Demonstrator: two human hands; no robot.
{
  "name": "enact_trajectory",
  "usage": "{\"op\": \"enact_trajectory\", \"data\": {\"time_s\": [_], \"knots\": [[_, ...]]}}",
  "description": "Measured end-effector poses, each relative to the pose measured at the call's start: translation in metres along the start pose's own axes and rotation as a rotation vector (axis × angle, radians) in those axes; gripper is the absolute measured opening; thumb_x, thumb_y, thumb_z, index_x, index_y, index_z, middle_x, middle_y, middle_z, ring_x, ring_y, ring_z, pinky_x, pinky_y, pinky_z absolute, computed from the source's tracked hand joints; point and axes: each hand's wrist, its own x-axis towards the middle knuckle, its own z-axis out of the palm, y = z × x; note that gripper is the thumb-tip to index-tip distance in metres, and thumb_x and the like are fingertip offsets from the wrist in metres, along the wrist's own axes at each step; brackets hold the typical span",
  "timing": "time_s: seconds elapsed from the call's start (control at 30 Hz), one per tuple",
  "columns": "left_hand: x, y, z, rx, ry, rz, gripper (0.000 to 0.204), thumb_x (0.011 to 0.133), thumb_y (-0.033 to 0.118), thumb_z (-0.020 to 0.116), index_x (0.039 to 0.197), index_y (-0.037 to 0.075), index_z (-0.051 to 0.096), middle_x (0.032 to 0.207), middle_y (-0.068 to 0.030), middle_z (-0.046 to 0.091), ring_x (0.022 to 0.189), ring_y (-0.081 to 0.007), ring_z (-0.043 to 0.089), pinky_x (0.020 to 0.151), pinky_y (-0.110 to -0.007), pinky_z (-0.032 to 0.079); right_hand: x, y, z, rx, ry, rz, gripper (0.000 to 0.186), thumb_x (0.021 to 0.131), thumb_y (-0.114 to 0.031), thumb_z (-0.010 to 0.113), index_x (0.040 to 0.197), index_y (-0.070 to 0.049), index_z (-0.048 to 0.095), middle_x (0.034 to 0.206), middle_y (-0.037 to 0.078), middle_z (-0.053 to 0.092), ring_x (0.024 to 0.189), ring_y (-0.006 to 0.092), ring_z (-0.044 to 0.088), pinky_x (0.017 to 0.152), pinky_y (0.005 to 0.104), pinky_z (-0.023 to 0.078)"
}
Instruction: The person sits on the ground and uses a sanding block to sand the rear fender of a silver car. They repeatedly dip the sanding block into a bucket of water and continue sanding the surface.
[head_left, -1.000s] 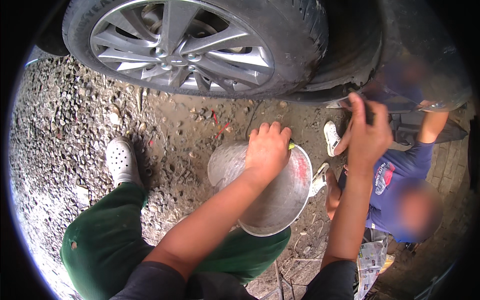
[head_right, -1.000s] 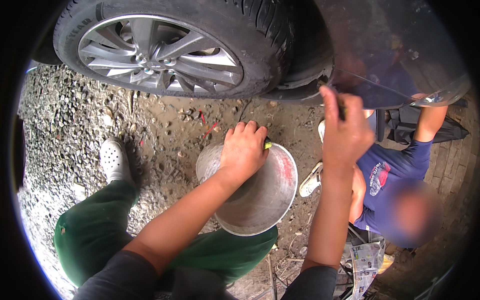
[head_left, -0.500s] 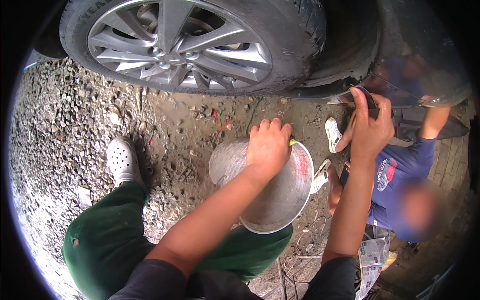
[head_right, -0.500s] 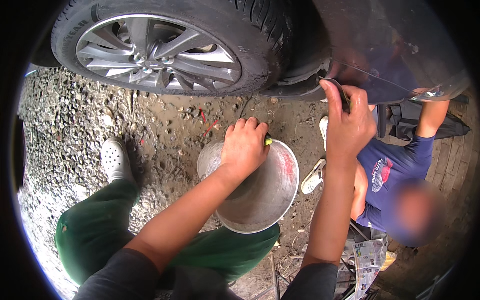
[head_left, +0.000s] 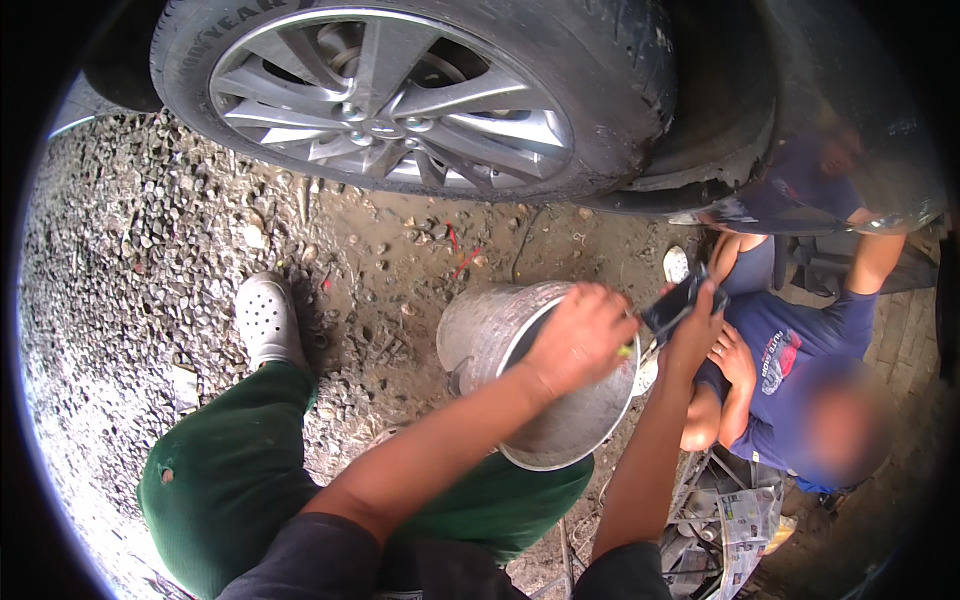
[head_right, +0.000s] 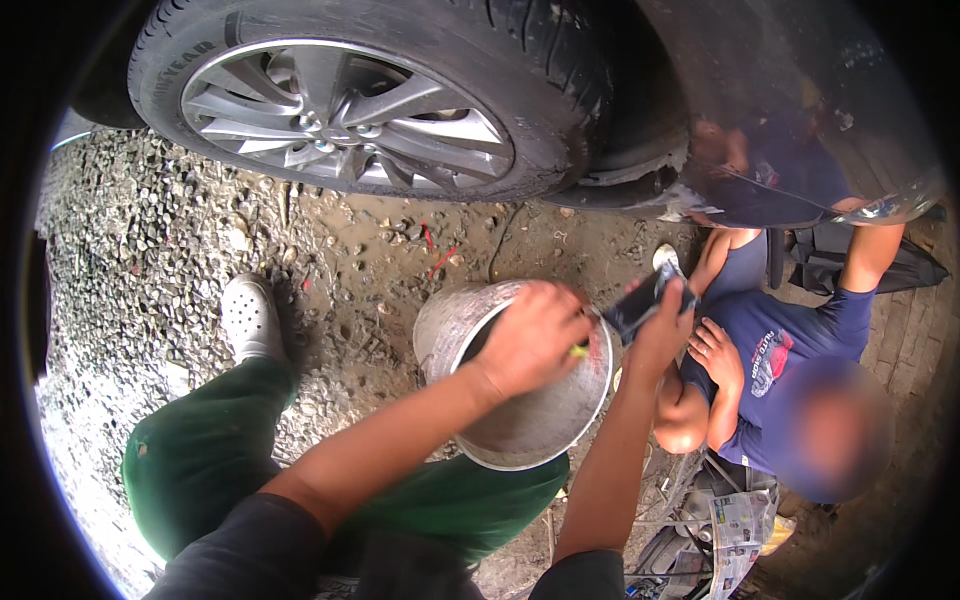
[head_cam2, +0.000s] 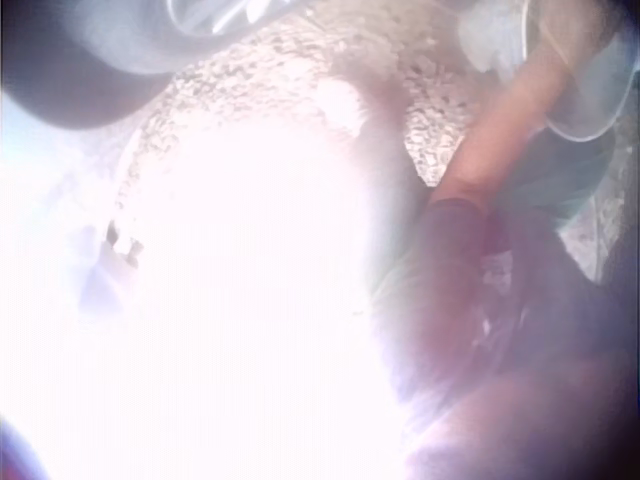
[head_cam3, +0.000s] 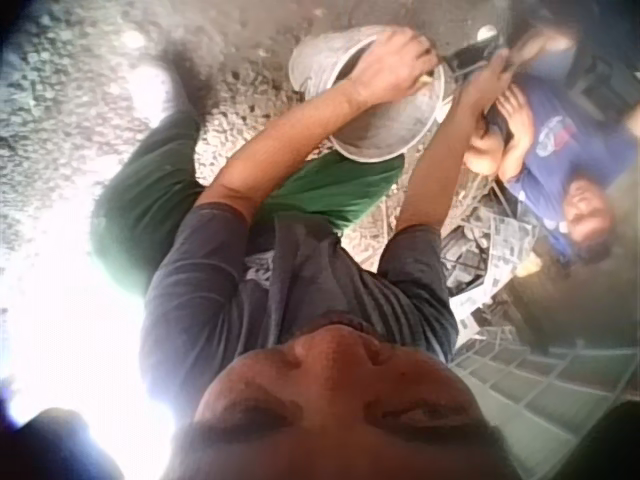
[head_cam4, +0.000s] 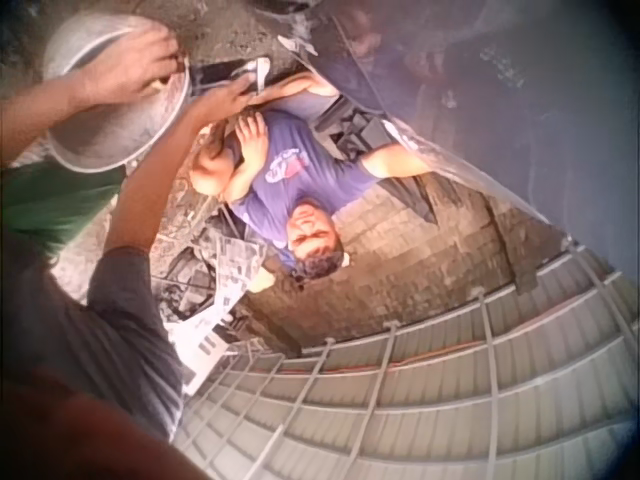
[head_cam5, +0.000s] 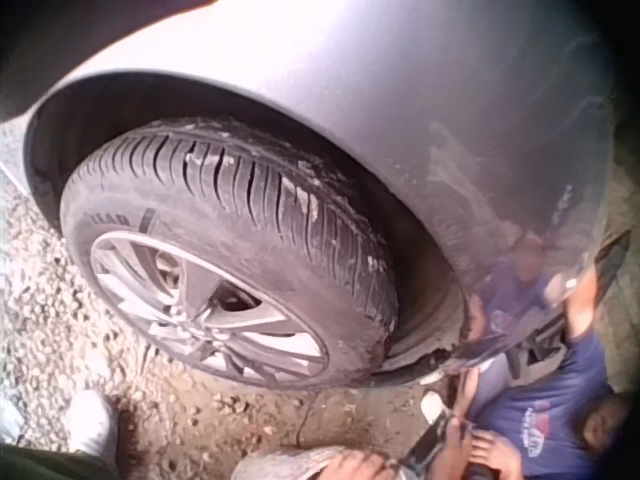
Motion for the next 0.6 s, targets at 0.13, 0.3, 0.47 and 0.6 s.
{"op": "enact_trajectory", "data": {"time_s": [0.13,0.3,0.47,0.6], "knots": [[-0.027,0.015,0.049,0.116,-0.583,-0.296,0.036,0.087,0.025,0.079,0.119,0.01,0.077,0.134,-0.0149,0.067,0.131,-0.0335,0.059,0.111,-0.051,0.045,0.02,0.074,-0.048,0.22,0.177,0.219,0.041,0.117,-0.036,0.05,0.123,0.002,0.064,0.097,0.022,0.078,0.086,0.0322,0.077,0.08,0.0421,0.064],[-0.032,0.015,0.058,0.099,-0.474,-0.463,0.036,0.096,0.027,0.075,0.126,0.007,0.076,0.131,-0.0165,0.069,0.13,-0.0355,0.062,0.109,-0.057,0.048,0.025,0.108,-0.038,0.135,0.184,0.365,0.042,0.119,-0.032,0.041,0.12,0.002,0.066,0.099,0.019,0.077,0.081,0.0315,0.075,0.077,0.0426,0.064],[0.046,0.057,0.018,-0.696,0.123,-0.62,0.04,0.095,0.013,0.072,0.132,-0.003,0.069,0.138,-0.026,0.063,0.134,-0.0442,0.057,0.118,-0.049,0.044,0.014,0.107,-0.037,0.033,0.21,0.446,0.043,0.118,-0.034,0.044,0.115,0.0,0.068,0.098,0.017,0.077,0.081,0.0295,0.075,0.075,0.0418,0.062],[0.109,0.072,-0.012,-0.832,0.511,-0.563,0.058,0.092,0.002,0.06,0.149,-0.009,0.057,0.15,-0.0287,0.053,0.144,-0.0444,0.049,0.123,-0.048,0.039,0.008,0.107,-0.049,-0.048,0.165,0.389,0.042,0.117,-0.035,0.046,0.115,-0.001,0.069,0.097,0.016,0.077,0.082,0.0288,0.074,0.075,0.0417,0.06]]}}
